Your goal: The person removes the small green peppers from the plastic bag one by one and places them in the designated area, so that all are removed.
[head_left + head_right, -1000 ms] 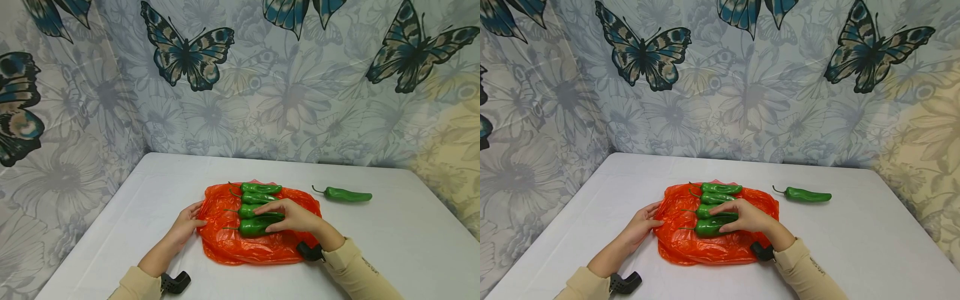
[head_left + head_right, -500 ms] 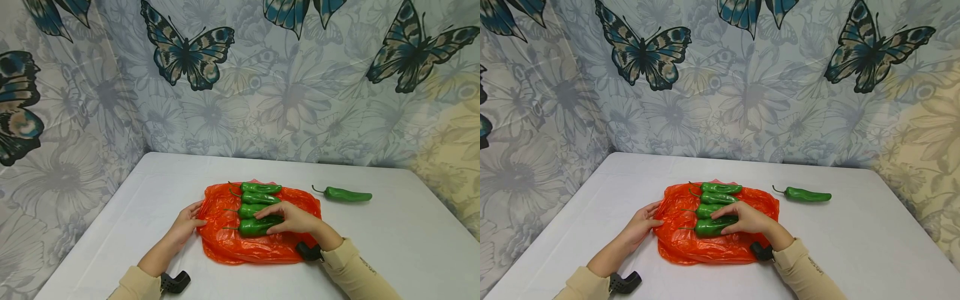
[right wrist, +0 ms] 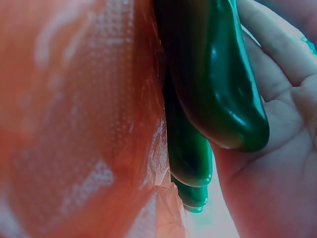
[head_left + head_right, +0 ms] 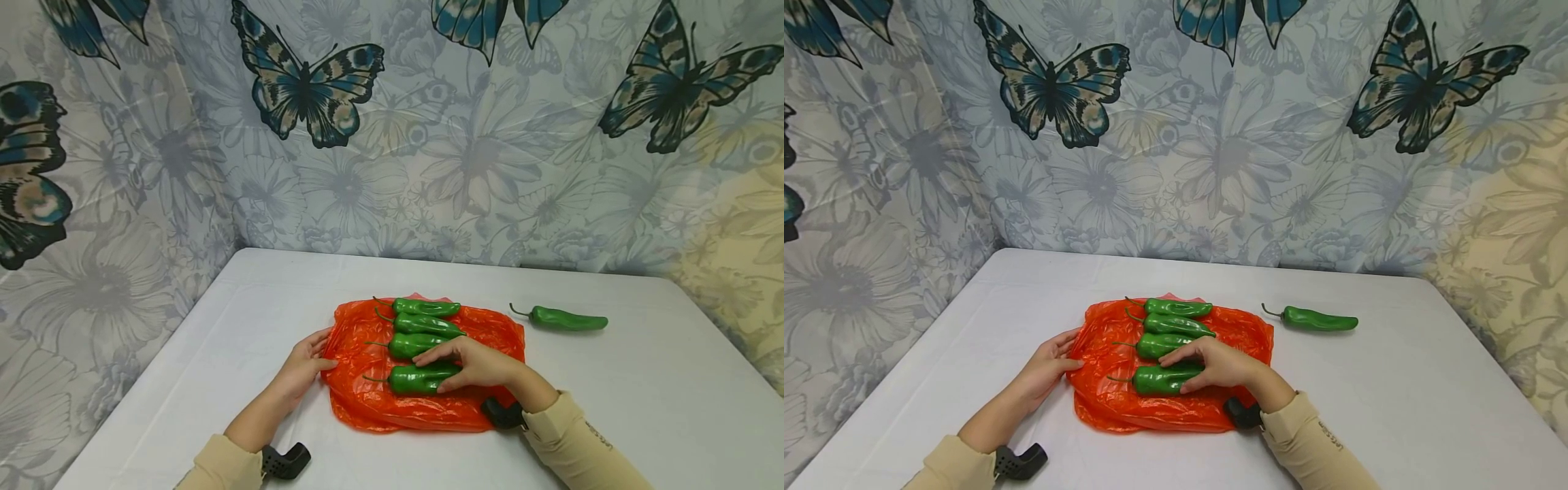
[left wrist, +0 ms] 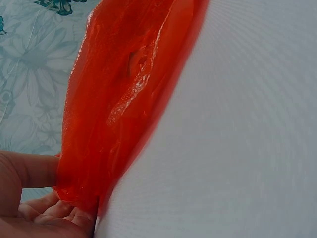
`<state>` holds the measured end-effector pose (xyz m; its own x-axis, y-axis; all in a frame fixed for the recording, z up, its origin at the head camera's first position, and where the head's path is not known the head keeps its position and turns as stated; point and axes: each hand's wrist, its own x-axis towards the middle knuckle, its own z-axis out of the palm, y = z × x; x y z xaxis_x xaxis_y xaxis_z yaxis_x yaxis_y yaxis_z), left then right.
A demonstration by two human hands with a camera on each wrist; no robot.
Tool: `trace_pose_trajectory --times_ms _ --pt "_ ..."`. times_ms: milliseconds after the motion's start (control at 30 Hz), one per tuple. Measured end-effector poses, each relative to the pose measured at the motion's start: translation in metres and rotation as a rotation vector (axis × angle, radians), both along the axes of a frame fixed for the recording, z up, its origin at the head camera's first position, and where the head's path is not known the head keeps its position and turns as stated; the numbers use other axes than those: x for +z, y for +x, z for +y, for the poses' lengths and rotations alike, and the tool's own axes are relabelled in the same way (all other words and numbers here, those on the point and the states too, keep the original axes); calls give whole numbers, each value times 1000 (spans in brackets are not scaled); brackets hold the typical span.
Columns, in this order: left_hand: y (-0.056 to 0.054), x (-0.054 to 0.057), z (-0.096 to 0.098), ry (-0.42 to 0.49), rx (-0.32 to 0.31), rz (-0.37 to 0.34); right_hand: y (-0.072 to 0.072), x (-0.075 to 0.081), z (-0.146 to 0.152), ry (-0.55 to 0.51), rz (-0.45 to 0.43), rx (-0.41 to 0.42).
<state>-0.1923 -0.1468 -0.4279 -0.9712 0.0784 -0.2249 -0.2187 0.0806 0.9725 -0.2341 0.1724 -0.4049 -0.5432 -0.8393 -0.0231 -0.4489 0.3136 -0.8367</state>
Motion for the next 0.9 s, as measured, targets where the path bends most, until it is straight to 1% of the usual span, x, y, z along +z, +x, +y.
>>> trace_pose_trajectory --times_ms 367,900 --pt "0 0 -1 2 -3 -1 3 1 0 92 22 -25" --pt "-1 -1 0 -2 1 11 4 3 0 92 31 -1"
